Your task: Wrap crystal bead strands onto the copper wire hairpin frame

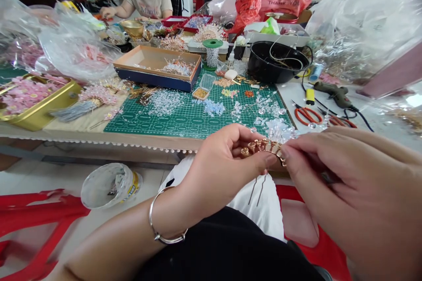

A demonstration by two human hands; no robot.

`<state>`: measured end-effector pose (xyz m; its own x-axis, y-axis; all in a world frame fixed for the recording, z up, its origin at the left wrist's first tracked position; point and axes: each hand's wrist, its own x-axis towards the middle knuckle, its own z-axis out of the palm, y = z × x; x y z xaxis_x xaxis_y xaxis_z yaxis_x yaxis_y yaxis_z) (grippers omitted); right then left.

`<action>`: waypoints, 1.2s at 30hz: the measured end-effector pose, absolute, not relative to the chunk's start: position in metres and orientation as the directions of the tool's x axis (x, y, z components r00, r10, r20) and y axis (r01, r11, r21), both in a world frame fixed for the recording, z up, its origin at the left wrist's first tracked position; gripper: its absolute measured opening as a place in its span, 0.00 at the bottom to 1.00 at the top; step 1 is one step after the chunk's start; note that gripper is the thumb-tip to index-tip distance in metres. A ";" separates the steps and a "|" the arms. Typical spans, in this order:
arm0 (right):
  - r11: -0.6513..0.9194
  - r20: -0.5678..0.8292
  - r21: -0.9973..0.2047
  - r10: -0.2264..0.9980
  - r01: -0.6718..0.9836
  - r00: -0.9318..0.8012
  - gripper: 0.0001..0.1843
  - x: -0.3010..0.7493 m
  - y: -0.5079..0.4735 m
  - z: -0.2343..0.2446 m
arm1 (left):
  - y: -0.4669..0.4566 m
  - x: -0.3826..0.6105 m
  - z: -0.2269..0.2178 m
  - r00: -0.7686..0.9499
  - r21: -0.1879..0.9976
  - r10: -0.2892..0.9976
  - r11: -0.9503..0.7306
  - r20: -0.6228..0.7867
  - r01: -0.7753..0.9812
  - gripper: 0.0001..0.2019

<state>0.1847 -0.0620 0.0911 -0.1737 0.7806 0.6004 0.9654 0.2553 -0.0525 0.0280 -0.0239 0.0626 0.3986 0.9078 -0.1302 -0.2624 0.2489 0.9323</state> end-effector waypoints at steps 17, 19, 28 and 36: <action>0.220 0.766 0.105 0.604 0.970 -0.220 0.05 0.181 -0.059 0.070 | -0.028 0.027 0.067 0.314 0.997 0.948 -0.037 0.055 -0.063 0.11; 0.223 0.747 0.064 0.636 0.973 -0.195 0.07 0.180 -0.060 0.070 | -0.028 0.027 0.067 0.339 0.995 0.940 -0.004 0.038 -0.100 0.11; 0.221 0.649 -0.052 0.749 0.974 -0.136 0.08 0.175 -0.068 0.085 | -0.032 0.027 0.070 0.348 0.996 0.936 -0.031 0.057 -0.081 0.10; 0.200 0.687 0.066 0.702 0.978 -0.190 0.10 0.175 -0.068 0.077 | -0.037 0.026 0.064 0.282 0.979 0.945 -0.191 0.165 0.067 0.10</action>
<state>0.1746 -0.0684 0.0773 -0.1896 0.7017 0.6867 0.9776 0.1997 0.0658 0.0263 -0.0372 0.0642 0.2818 0.9452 0.1650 0.0673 -0.1911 0.9793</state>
